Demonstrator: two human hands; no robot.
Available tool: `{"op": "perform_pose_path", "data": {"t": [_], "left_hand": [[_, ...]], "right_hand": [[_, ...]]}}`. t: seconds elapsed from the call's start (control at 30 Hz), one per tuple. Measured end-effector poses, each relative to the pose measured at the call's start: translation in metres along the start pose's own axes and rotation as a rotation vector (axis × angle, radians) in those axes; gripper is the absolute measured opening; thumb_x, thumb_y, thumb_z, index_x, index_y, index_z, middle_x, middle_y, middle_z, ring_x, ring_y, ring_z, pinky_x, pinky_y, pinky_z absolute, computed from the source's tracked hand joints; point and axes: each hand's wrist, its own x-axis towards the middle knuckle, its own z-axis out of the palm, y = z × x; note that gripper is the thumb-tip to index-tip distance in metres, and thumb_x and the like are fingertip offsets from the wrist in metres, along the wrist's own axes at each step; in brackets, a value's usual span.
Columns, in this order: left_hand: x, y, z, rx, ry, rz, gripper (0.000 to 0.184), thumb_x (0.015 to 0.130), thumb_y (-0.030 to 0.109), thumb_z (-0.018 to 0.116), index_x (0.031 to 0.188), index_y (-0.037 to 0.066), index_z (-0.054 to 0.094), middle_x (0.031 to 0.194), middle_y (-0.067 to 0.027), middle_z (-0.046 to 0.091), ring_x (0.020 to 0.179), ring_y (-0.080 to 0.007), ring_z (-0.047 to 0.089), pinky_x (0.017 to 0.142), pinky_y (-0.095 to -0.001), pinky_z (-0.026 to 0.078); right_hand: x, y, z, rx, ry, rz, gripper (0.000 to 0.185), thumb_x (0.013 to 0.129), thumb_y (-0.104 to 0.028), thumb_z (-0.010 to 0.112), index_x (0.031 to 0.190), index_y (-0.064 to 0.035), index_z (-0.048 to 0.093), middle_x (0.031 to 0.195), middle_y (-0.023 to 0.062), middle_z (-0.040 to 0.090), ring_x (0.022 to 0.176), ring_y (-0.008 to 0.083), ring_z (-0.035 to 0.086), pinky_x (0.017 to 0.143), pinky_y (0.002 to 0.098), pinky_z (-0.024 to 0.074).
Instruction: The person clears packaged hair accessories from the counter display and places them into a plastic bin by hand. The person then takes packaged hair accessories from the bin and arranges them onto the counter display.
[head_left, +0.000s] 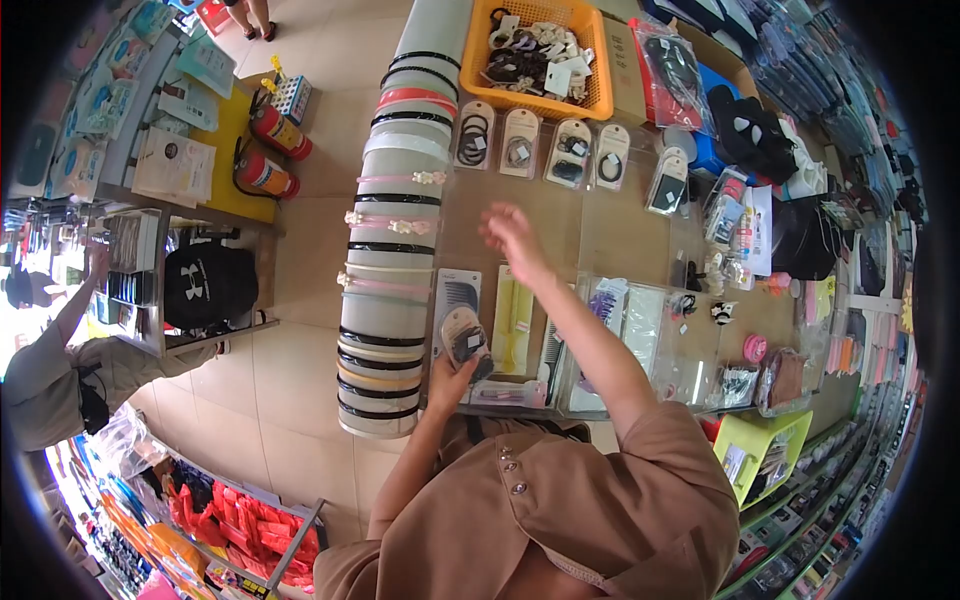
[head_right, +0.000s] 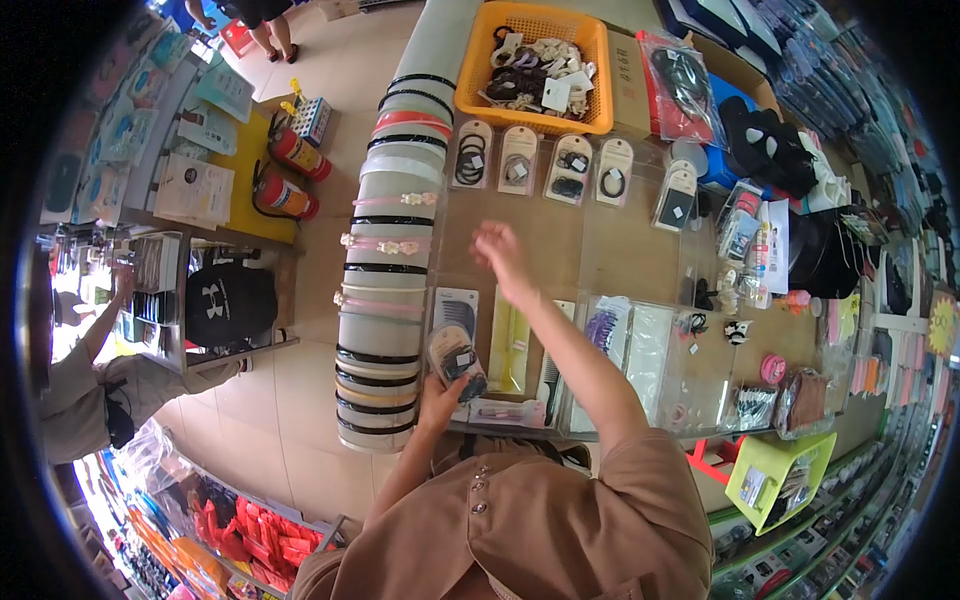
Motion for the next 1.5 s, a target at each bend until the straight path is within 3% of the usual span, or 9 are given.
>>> {"op": "perform_pose_path", "data": {"t": [0.17, 0.33, 0.47, 0.53, 0.6, 0.9, 0.93, 1.37, 1.5], "left_hand": [[0.0, 0.002, 0.008, 0.006, -0.088, -0.043, 0.023, 0.08, 0.007, 0.056, 0.1, -0.003, 0.057, 0.093, -0.0079, 0.063, 0.084, -0.0127, 0.058, 0.075, -0.0256, 0.045], [-0.014, 0.021, 0.032, 0.141, -0.169, -0.01, 0.024, 0.082, 0.007, 0.054, 0.104, -0.003, 0.058, 0.091, -0.0059, 0.063, 0.084, -0.0104, 0.056, 0.074, -0.0255, 0.046], [-0.027, -0.004, 0.057, 0.088, -0.261, 0.041, 0.022, 0.083, 0.012, 0.055, 0.099, -0.002, 0.06, 0.086, -0.0023, 0.062, 0.077, -0.0094, 0.055, 0.069, -0.0256, 0.046], [-0.035, -0.013, 0.067, 0.311, -0.326, -0.013, 0.023, 0.083, 0.013, 0.055, 0.101, -0.002, 0.059, 0.086, -0.0016, 0.062, 0.075, -0.0081, 0.055, 0.066, -0.0249, 0.046], [-0.059, 0.003, 0.094, 0.078, -0.349, -0.028, 0.021, 0.083, 0.014, 0.056, 0.095, -0.003, 0.06, 0.081, -0.0028, 0.061, 0.069, -0.0079, 0.055, 0.061, -0.0252, 0.047], [-0.113, -0.043, 0.145, 0.212, -0.543, 0.077, 0.025, 0.081, 0.014, 0.058, 0.099, -0.004, 0.057, 0.086, -0.0041, 0.061, 0.076, -0.0077, 0.055, 0.064, -0.0247, 0.045], [-0.109, -0.049, 0.144, 0.405, -0.588, -0.034, 0.026, 0.081, 0.014, 0.058, 0.099, -0.004, 0.057, 0.086, -0.0044, 0.061, 0.077, -0.0074, 0.054, 0.065, -0.0248, 0.045], [-0.116, -0.069, 0.164, 0.256, -0.842, 0.096, 0.04, 0.076, 0.018, 0.061, 0.109, -0.002, 0.052, 0.088, -0.0081, 0.061, 0.082, -0.0136, 0.055, 0.075, -0.0297, 0.045], [-0.121, -0.084, 0.164, 0.442, -0.932, -0.114, 0.032, 0.08, 0.011, 0.057, 0.109, -0.001, 0.054, 0.095, -0.0041, 0.059, 0.086, -0.01, 0.054, 0.078, -0.0268, 0.045]], "right_hand": [[-0.105, 0.038, -0.021, -0.523, -0.106, -0.052, 0.034, 0.082, -0.015, 0.059, 0.111, -0.004, 0.046, 0.102, 0.0051, 0.054, 0.087, 0.0112, 0.053, 0.073, 0.0237, 0.0451], [-0.198, 0.057, -0.043, -0.406, -0.114, 0.089, 0.04, 0.08, -0.005, 0.06, 0.116, -0.0043, 0.043, 0.101, 0.004, 0.052, 0.09, 0.0115, 0.052, 0.077, 0.0256, 0.0449], [-0.241, 0.064, -0.071, -0.541, -0.002, -0.052, 0.044, 0.078, -0.008, 0.063, 0.117, -0.005, 0.042, 0.094, 0.0072, 0.057, 0.083, 0.0147, 0.056, 0.07, 0.0278, 0.0469], [-0.259, 0.062, -0.083, -0.384, 0.032, -0.046, 0.045, 0.077, -0.007, 0.063, 0.118, -0.0056, 0.041, 0.093, 0.0074, 0.056, 0.079, 0.0137, 0.055, 0.068, 0.0265, 0.0467], [-0.28, 0.049, -0.093, -0.427, 0.06, -0.031, 0.046, 0.077, -0.005, 0.062, 0.118, -0.0056, 0.041, 0.092, 0.0071, 0.056, 0.077, 0.0129, 0.055, 0.067, 0.0253, 0.0464], [-0.372, 0.043, -0.143, -0.338, 0.133, 0.032, 0.047, 0.078, -0.004, 0.061, 0.121, -0.0003, 0.04, 0.099, 0.0049, 0.052, 0.085, 0.0104, 0.05, 0.073, 0.0233, 0.0424], [-0.379, 0.044, -0.146, -0.34, 0.148, 0.029, 0.048, 0.078, -0.004, 0.061, 0.121, 0.0003, 0.04, 0.1, 0.0046, 0.051, 0.086, 0.0101, 0.05, 0.073, 0.0232, 0.0423], [-0.427, 0.085, -0.147, -0.283, 0.491, -0.145, 0.052, 0.073, -0.007, 0.067, 0.118, 0.0009, 0.043, 0.092, 0.0048, 0.054, 0.077, 0.0092, 0.052, 0.067, 0.0231, 0.0452], [-0.449, 0.077, -0.138, -0.376, 0.598, -0.111, 0.048, 0.072, -0.008, 0.068, 0.115, -0.0013, 0.047, 0.086, 0.0045, 0.055, 0.072, 0.0088, 0.051, 0.063, 0.0219, 0.0448]]}}
